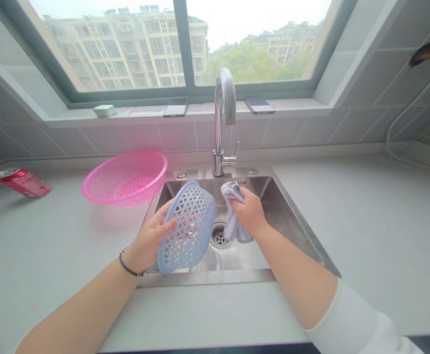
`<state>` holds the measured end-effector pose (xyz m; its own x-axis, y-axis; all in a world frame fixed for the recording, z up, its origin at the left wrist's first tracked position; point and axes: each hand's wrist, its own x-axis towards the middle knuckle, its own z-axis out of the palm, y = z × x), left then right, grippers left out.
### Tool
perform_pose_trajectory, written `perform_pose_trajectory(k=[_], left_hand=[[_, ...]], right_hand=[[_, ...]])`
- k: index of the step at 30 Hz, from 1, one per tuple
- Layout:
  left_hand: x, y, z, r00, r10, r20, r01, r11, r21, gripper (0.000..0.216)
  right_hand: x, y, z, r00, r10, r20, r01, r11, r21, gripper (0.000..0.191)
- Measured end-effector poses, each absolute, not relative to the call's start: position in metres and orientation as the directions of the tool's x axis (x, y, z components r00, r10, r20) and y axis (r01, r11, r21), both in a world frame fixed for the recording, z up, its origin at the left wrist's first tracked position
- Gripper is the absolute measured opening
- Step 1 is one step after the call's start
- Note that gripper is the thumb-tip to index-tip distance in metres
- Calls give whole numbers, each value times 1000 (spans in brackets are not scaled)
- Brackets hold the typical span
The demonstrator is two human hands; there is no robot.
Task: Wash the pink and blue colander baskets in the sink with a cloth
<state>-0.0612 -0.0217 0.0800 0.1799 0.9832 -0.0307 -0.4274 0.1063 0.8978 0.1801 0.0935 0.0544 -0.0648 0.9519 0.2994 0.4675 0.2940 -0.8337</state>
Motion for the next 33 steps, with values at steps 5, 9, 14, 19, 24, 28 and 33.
perform_pose_trajectory(k=[5,9,14,19,24,28,33], left_hand=[[-63,-20,77,153,973,-173,-455,225,862,56],[-63,-17,78,106,941,-321,-404,336,851,49],[-62,-17,81,-27,945,-325,-282,304,910,29],[-64,-19,85,-24,975,-220,-237,208,949,28],[-58,-18,82,44,949,-313,-173,316,933,28],[-55,-14,74,-56,956,-287,-54,284,957,40],[-56,-7,65,-128,963,-237,30,243,970,40]], right_hand=[[179,93,55,-61,954,294,465,288,-837,26],[178,92,57,-71,957,280,471,279,-837,24],[178,91,58,-63,958,279,469,275,-839,23],[179,93,58,-28,958,285,447,267,-854,24],[179,96,55,7,961,278,431,248,-868,30],[179,98,55,3,960,279,415,252,-874,29],[177,87,57,-70,917,393,473,377,-796,25]])
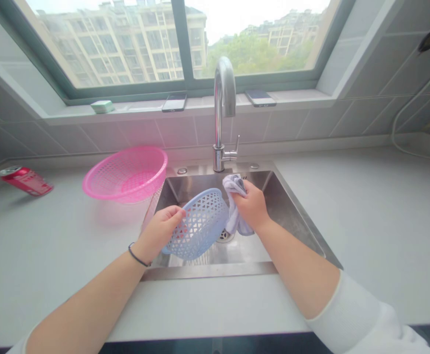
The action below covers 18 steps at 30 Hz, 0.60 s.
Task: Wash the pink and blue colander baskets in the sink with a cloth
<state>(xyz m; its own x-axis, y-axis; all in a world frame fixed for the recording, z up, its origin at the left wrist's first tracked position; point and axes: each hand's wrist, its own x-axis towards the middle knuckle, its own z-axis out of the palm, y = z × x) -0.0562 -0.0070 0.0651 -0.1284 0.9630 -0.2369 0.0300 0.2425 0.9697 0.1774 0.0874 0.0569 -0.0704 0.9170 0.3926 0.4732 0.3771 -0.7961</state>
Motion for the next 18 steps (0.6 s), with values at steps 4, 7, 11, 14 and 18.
perform_pose_trajectory(k=[4,7,11,14,18], left_hand=[[-55,-5,57,-106,981,-161,139,175,975,32],[-55,-7,52,-55,996,-72,292,85,953,30],[-54,-12,53,-79,996,-48,358,73,931,31],[-53,-14,57,-71,997,-25,393,51,918,33],[-54,-16,60,5,998,55,526,-49,849,29]], right_hand=[[162,61,53,-339,825,452,460,564,-686,23],[154,55,52,-564,731,383,488,669,-560,20],[160,69,55,-361,852,380,644,522,-560,17],[161,65,54,-390,781,487,629,613,-478,17],[156,52,51,-672,515,532,422,857,-296,15]])
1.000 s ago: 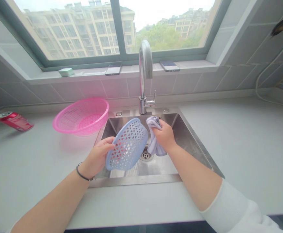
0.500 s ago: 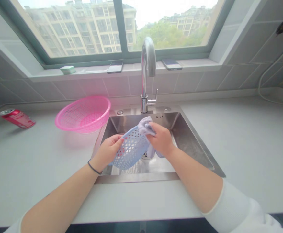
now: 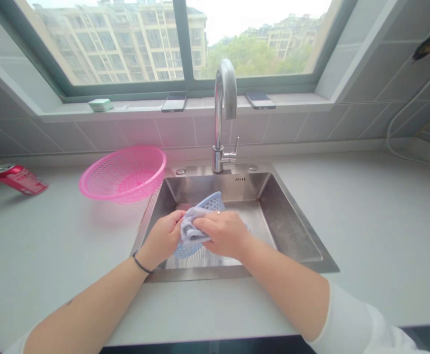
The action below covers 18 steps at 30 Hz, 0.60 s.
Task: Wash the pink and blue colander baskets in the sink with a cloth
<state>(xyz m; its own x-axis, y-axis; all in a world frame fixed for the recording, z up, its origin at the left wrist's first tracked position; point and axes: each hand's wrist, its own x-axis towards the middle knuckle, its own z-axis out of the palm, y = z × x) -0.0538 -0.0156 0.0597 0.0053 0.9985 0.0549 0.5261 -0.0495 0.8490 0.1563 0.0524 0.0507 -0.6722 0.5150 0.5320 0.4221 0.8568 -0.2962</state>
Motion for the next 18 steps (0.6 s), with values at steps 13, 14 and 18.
perform_pose_trajectory(k=[13,14,18], left_hand=[[-54,-22,64,-5,996,93,572,-74,817,33],[-54,-23,64,-22,996,87,565,-59,823,35],[-54,-24,66,-68,994,90,569,-35,821,37]], right_hand=[[161,62,60,-509,665,546,521,743,-419,15],[162,66,62,-428,751,502,576,655,-489,14],[159,58,63,-408,746,527,582,657,-479,12]])
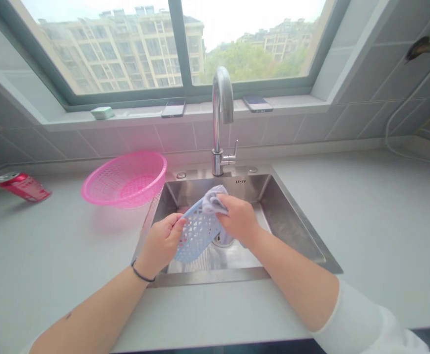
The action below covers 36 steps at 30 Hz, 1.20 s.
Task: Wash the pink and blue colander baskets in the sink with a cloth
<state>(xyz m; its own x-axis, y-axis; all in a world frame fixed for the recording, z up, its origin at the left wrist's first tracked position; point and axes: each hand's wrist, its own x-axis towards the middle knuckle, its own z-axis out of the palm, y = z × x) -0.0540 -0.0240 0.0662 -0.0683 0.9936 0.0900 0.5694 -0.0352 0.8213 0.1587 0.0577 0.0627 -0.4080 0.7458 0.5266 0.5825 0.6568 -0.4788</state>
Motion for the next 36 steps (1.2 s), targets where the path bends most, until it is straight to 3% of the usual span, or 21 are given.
perform_pose_trajectory(k=[3,5,7,9,11,13,15,17,20,22,24,26,29,33,36], left_hand=[[-54,-24,66,-34,987,155,615,-102,782,29],[-54,-23,65,-39,985,168,610,-110,785,27],[-53,-23,64,-64,989,135,556,-77,828,29],[-53,-23,63,-81,991,110,501,-55,864,31],[-53,-24,64,-86,990,112,492,-56,869,33],[-54,-24,65,-63,988,143,529,-88,844,32],[-54,-23,65,-33,984,175,557,-127,821,30],[-55,-22,65,-49,985,167,540,-115,834,29],[-57,-18,63,-161,981,110,374,-43,926,34],[-60,-16,64,-204,977,68,154,-37,987,38],[-65,-16,67,-180,983,27,-104,-47,993,42],[-69,-18,73,-109,994,5,-304,-38,952,42],[-71,-20,80,15,1000,-21,-451,26,892,39],[-61,-18,76,43,993,-113,-467,120,876,44],[-51,-16,68,-12,989,-148,-396,131,909,55]], right_hand=[[151,42,60,-654,484,581,382,875,-298,17],[151,45,60,-631,560,537,418,829,-373,17],[156,57,63,-442,753,487,540,657,-525,17],[162,67,65,-329,835,440,599,545,-587,18],[163,65,65,-347,795,498,590,598,-542,17],[160,55,62,-499,643,581,505,761,-408,16],[157,47,60,-640,512,573,408,858,-311,17],[158,52,59,-590,600,540,466,800,-379,21],[172,82,59,-295,881,370,642,469,-606,20],[184,104,58,-115,958,262,665,270,-696,23],[194,119,56,-22,970,243,652,198,-732,27],[200,125,54,18,967,256,628,188,-755,30],[198,123,53,38,963,267,587,195,-786,32],[181,100,57,-12,957,290,513,255,-820,33],[164,67,60,-189,882,432,427,470,-773,26]])
